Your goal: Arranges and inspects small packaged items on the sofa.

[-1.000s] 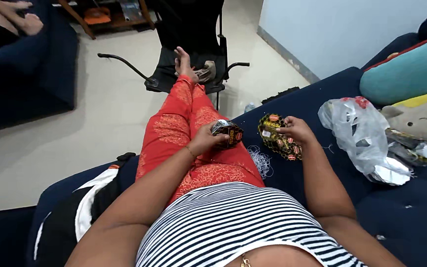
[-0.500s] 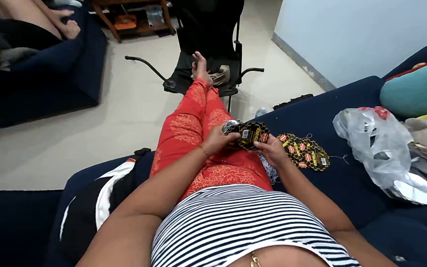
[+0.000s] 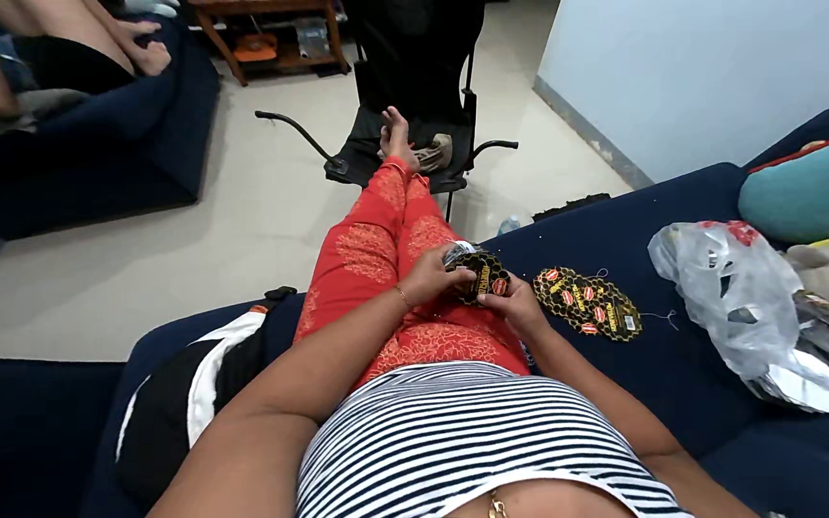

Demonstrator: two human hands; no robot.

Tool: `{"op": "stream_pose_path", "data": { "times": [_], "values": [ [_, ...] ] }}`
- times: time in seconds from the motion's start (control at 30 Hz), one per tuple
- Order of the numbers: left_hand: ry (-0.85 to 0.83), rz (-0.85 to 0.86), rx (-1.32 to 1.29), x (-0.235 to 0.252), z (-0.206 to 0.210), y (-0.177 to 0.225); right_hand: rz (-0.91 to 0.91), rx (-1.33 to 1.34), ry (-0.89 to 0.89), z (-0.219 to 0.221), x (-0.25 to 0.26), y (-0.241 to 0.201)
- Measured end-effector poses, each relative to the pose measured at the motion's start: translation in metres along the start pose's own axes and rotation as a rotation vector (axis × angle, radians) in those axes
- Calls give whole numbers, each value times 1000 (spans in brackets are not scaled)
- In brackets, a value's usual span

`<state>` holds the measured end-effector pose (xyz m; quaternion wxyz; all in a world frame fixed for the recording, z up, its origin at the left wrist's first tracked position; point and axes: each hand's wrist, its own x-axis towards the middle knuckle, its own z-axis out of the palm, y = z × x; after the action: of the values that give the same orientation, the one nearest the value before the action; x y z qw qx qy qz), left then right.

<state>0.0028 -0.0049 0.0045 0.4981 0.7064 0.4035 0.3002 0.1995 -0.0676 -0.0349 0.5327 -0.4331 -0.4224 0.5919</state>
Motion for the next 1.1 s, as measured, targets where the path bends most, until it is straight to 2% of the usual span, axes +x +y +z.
{"op": "stream_pose_path", "data": {
  "times": [0.17, 0.37, 0.43, 0.53, 0.57, 0.63, 0.7, 0.77, 0.87, 1.0, 1.1],
  "values": [
    [-37, 40, 11, -1, -2, 0, -180, 101, 42, -5, 3, -8],
    [-96, 72, 52, 1, -3, -1, -274, -46, -58, -30, 9, -27],
    [-125, 75, 35, 0, -7, 0, -363, -206, -83, -41, 14, -34],
    [-157, 96, 48, -1, -9, 1, -590, -724, -57, -50, 24, -42],
    [-172, 103, 65, 0, -8, 1, -652, -816, -45, -49, 27, -42],
    [-204, 110, 96, 2, -7, 2, -729, -875, -45, -40, 33, -46],
    [-230, 114, 118, 1, -6, 4, -755, -824, -92, -29, 39, -47],
    [-249, 134, 105, 0, -6, 8, -699, -725, -179, -24, 47, -44],
    [-244, 122, -11, -11, -13, 19, -470, -553, -314, -32, 57, -29],
    [-102, 189, -340, -17, -14, 27, -160, -612, -261, -10, 19, -23],
    [15, 123, -488, -16, -5, 32, -129, -494, -175, 10, -2, -8]
  ]
}}
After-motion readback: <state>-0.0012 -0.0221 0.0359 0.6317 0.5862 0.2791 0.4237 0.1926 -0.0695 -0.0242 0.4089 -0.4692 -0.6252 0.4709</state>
